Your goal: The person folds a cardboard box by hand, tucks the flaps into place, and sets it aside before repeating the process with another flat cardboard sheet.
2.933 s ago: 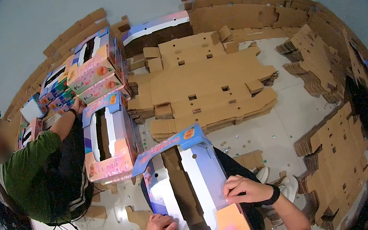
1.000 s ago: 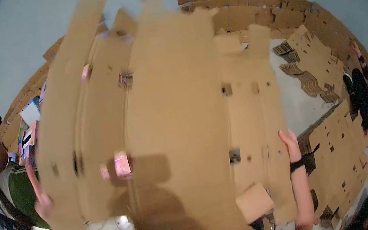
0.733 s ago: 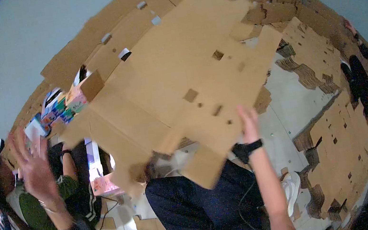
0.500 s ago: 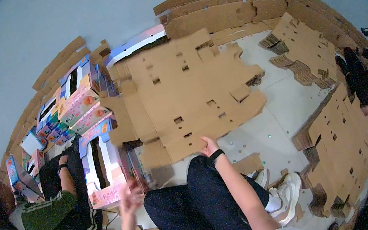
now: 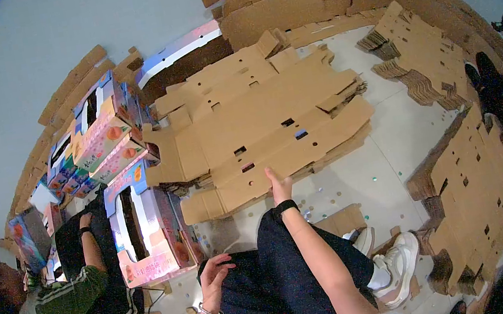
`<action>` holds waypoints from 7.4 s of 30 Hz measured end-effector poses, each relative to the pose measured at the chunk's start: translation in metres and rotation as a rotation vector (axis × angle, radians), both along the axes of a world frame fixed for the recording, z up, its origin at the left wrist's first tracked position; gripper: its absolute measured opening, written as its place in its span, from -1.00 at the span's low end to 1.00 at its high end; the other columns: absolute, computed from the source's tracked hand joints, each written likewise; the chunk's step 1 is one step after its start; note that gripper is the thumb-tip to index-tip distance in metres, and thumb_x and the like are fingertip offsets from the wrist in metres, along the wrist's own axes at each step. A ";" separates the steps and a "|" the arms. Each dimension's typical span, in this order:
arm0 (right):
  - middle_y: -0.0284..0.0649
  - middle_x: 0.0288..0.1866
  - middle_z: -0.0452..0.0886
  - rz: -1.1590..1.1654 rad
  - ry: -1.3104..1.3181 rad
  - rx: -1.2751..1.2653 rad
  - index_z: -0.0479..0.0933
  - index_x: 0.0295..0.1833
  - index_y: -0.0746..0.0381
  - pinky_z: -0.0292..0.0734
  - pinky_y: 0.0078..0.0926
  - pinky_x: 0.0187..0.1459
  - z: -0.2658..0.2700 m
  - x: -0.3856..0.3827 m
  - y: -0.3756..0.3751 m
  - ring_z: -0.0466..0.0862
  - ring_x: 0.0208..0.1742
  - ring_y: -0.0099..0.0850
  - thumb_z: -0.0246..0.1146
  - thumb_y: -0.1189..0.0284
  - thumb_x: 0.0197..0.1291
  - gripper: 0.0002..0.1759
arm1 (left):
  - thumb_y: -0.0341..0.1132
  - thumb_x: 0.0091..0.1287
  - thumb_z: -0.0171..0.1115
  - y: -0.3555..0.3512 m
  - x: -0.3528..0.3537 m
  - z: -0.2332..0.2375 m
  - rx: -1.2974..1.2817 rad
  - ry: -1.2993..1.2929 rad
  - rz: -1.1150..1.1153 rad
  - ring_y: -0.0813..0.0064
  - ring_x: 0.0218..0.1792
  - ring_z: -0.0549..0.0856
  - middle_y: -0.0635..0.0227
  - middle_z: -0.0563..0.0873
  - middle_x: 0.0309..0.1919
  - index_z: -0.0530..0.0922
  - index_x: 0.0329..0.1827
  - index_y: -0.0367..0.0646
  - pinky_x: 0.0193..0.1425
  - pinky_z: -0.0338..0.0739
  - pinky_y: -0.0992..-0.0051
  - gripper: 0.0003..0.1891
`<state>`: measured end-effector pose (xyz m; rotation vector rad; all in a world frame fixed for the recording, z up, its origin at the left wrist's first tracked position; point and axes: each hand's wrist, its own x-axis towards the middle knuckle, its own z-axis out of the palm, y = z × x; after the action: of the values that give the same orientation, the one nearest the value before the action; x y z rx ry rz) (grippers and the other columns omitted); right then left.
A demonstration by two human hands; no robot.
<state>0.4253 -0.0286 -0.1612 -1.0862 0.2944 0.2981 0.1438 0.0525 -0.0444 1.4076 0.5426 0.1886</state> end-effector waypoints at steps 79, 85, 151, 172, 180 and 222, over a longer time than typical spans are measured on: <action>-0.32 0.04 0.57 -0.182 0.037 -0.113 0.44 0.16 0.12 0.58 -0.40 -0.19 -0.023 0.141 -0.117 0.58 0.06 -0.40 0.41 0.28 0.07 -0.46 | -0.44 0.17 0.34 0.103 0.149 -0.107 -0.365 0.074 0.490 0.41 -0.39 0.71 0.24 0.65 -0.27 0.43 -0.01 -0.21 -0.48 0.67 0.49 -0.65; -0.17 -0.17 0.64 -0.061 -0.040 -0.312 0.48 0.03 0.33 0.64 -0.35 -0.42 -0.050 0.155 -0.183 0.69 -0.38 -0.35 0.32 0.33 0.18 -0.61 | -0.16 0.06 0.50 0.090 0.139 -0.112 0.136 0.339 0.675 0.24 -0.27 0.70 0.09 0.62 -0.15 0.40 0.01 -0.27 -0.29 0.65 0.36 -0.42; 0.25 0.42 0.10 1.001 -1.059 -0.826 0.12 0.42 0.17 0.18 -0.13 0.35 0.175 -0.099 -0.073 0.21 0.41 0.13 0.23 0.02 0.19 -0.20 | -0.32 0.25 0.12 -0.153 -0.132 0.101 0.845 0.250 -0.164 -0.01 -0.19 0.54 0.02 0.55 -0.26 0.53 -0.22 -0.27 -0.13 0.44 0.21 -0.82; 0.14 0.49 0.02 0.696 -0.952 -0.597 0.09 0.46 0.10 0.06 -0.24 0.42 0.134 -0.130 -0.105 0.09 0.49 0.01 0.37 0.32 -0.03 -0.08 | -0.55 0.20 0.07 0.046 -0.056 -0.046 0.320 0.135 0.204 0.46 -0.01 0.49 0.20 0.41 0.15 0.08 0.45 -0.26 0.05 0.43 0.55 -0.31; 0.13 0.43 0.17 0.619 -1.148 -0.860 0.05 0.46 0.15 0.55 -0.20 0.05 0.159 -0.143 -0.106 0.41 0.27 0.04 0.23 0.35 0.10 -0.19 | -0.53 0.31 0.09 0.034 -0.074 -0.054 0.499 0.049 0.327 0.56 -0.10 0.50 0.24 0.45 0.15 0.21 0.40 -0.32 -0.05 0.45 0.58 -0.44; -0.32 -0.45 0.42 1.184 -1.372 -0.576 0.46 -0.36 0.16 0.36 -0.44 -0.15 0.181 -0.229 -0.188 0.49 -0.26 -0.40 0.15 0.29 0.23 -0.81 | -0.27 0.22 0.27 -0.050 -0.206 0.011 0.995 0.224 -0.137 0.28 -0.30 0.50 0.17 0.50 -0.39 0.46 -0.23 -0.31 -0.09 0.40 0.34 -0.73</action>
<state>0.1963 -0.2162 0.0199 -1.6865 -1.6296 0.4355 -0.0623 0.0021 -0.0332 2.4485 0.5542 0.2003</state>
